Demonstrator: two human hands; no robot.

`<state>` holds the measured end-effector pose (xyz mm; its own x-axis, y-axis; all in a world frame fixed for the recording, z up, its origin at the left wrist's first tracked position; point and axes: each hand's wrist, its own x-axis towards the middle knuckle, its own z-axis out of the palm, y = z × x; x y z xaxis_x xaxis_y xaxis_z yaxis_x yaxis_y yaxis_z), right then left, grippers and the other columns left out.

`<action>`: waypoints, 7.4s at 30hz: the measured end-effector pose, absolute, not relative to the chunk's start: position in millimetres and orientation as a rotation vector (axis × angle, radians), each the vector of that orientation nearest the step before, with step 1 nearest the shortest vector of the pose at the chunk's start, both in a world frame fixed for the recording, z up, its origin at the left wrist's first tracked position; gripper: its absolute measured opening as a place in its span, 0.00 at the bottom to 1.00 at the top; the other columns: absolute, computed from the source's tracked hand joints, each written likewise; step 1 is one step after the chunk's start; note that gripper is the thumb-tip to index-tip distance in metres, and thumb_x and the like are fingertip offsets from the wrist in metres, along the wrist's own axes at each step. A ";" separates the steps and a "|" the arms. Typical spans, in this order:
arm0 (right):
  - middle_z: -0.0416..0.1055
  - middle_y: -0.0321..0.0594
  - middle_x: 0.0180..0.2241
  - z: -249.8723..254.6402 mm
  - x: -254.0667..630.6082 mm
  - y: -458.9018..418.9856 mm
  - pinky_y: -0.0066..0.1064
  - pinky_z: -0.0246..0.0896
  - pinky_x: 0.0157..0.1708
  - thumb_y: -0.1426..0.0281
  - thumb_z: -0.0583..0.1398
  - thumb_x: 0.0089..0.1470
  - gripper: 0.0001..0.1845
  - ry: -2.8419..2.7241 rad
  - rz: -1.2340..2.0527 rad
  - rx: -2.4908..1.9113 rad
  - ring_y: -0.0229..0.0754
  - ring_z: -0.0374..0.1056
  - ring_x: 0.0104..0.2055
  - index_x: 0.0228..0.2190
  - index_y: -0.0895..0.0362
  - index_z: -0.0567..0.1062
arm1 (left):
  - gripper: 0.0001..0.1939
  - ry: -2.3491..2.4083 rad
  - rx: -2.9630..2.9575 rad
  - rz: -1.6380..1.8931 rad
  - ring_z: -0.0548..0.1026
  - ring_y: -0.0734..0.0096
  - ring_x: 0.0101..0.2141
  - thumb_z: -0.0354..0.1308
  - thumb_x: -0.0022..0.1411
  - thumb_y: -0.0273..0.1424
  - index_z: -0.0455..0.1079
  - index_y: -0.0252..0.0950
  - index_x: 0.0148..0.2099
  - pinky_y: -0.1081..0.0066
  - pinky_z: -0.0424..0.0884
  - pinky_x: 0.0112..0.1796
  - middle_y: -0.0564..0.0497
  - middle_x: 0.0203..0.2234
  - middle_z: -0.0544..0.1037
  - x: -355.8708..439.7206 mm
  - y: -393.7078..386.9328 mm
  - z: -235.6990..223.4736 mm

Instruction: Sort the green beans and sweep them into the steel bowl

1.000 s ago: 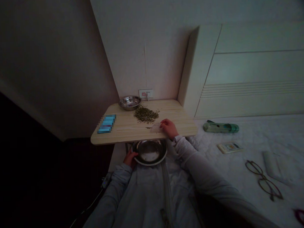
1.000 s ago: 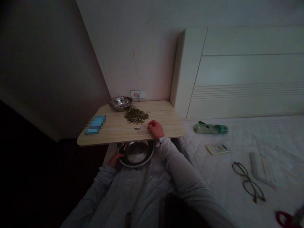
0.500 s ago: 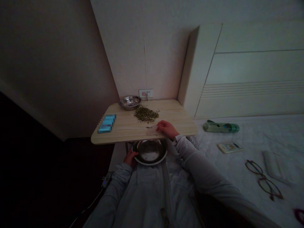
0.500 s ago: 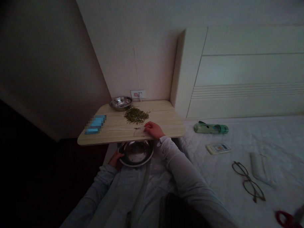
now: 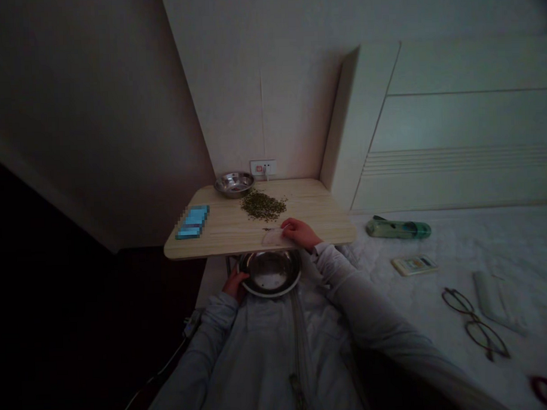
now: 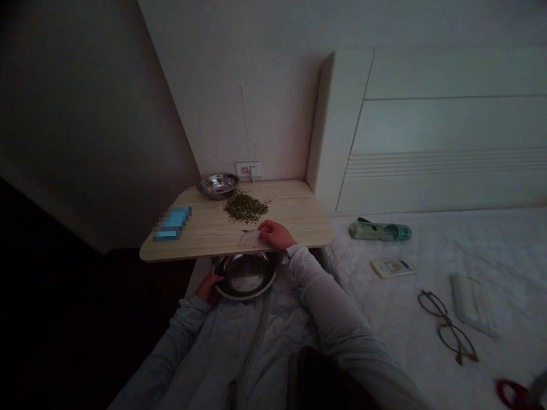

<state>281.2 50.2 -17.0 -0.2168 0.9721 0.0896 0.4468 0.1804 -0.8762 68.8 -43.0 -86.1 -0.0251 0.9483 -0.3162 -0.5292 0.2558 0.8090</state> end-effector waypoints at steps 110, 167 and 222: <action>0.68 0.36 0.21 -9.1 355.4 41.8 0.29 0.55 0.29 0.70 0.51 0.40 0.17 -1.328 0.567 -1.685 0.37 0.62 0.25 0.34 0.60 0.71 | 0.32 1.019 0.515 1.282 0.74 0.60 0.34 0.58 0.35 0.23 0.66 0.35 0.49 0.65 0.68 0.35 0.52 0.26 0.77 69.7 -45.1 -83.9; 0.72 0.35 0.26 -4.4 294.6 5.5 0.28 0.54 0.34 0.67 0.52 0.47 0.16 -1.896 0.393 -1.823 0.37 0.66 0.29 0.38 0.53 0.73 | 0.33 1.014 0.512 1.287 0.74 0.58 0.36 0.57 0.33 0.22 0.67 0.35 0.48 0.66 0.68 0.35 0.51 0.26 0.77 74.1 -48.3 -72.9; 0.71 0.44 0.41 20.2 323.1 93.5 0.35 0.57 0.42 0.71 0.47 0.54 0.20 -2.062 0.013 -1.826 0.44 0.67 0.41 0.47 0.54 0.67 | 0.32 0.967 0.488 1.312 0.75 0.58 0.33 0.58 0.35 0.22 0.67 0.35 0.48 0.65 0.69 0.34 0.51 0.25 0.77 71.7 -46.0 -88.2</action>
<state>323.1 93.5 20.2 -0.0790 0.9577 0.2768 0.9542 0.1530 -0.2571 71.7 -46.0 -88.2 -0.0372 0.9488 -0.3136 -0.5802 0.2350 0.7798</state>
